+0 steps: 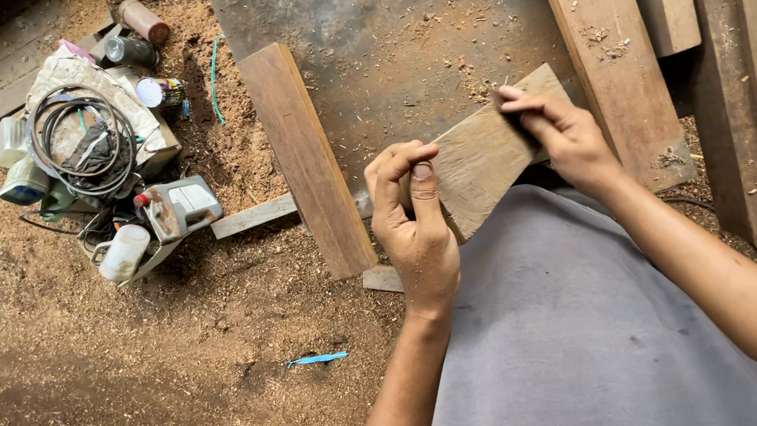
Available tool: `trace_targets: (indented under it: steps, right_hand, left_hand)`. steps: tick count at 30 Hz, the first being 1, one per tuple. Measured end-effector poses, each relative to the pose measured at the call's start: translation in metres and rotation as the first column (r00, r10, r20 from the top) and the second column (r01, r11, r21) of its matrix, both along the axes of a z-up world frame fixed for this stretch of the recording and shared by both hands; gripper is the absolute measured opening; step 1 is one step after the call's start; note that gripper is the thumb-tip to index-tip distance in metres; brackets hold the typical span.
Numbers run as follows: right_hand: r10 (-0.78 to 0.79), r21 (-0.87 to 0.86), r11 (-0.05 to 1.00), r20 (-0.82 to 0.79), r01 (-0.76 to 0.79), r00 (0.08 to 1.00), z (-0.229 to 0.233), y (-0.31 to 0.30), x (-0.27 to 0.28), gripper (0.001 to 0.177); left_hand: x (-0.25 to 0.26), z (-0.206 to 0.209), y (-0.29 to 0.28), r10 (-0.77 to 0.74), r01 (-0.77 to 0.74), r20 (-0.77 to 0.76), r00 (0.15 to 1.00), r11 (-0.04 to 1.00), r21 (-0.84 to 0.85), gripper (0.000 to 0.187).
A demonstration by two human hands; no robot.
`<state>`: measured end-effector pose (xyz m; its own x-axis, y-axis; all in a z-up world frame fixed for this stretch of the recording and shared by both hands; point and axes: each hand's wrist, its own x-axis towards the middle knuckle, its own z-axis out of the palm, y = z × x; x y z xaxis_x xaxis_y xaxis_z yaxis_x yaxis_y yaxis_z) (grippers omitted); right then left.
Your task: The person sands small pieces of wood by hand using sandpaper, rubbing the edges and flat surfaces of the blocks to smooth them.
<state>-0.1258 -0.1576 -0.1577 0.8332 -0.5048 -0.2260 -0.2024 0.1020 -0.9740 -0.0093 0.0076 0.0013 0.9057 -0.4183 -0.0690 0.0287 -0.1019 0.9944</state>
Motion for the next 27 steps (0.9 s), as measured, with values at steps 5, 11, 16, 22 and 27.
trace_targets:
  steps: [5,11,16,22,27]
  right_hand:
    - [-0.151,0.088,0.984,-0.021,0.152,0.988,0.009,0.010,0.015,0.023]
    - [0.063,-0.075,0.996,0.112,-0.055,0.992,0.028,0.014,0.002,0.027]
    - [-0.154,0.044,0.986,-0.098,0.159,0.983,-0.005,-0.004,0.012,0.023]
    - [-0.011,-0.064,0.998,0.082,0.016,0.997,0.033,0.020,0.006,0.024]
    - [-0.082,0.001,0.997,-0.166,0.083,0.983,0.048,0.008,0.023,0.029]
  left_hand:
    - [0.000,0.001,-0.004,0.001,-0.001,0.001,1.000,1.000,-0.002,0.014]
    - [-0.001,0.001,-0.003,0.007,-0.007,-0.013,1.000,1.000,-0.012,0.014]
    - [-0.002,0.004,-0.006,-0.001,0.001,0.030,1.000,1.000,0.016,0.016]
    - [-0.004,0.006,-0.009,0.005,-0.005,0.042,0.999,1.000,0.021,0.018]
    - [-0.004,0.006,-0.007,0.012,-0.012,-0.007,1.000,1.000,0.019,0.018]
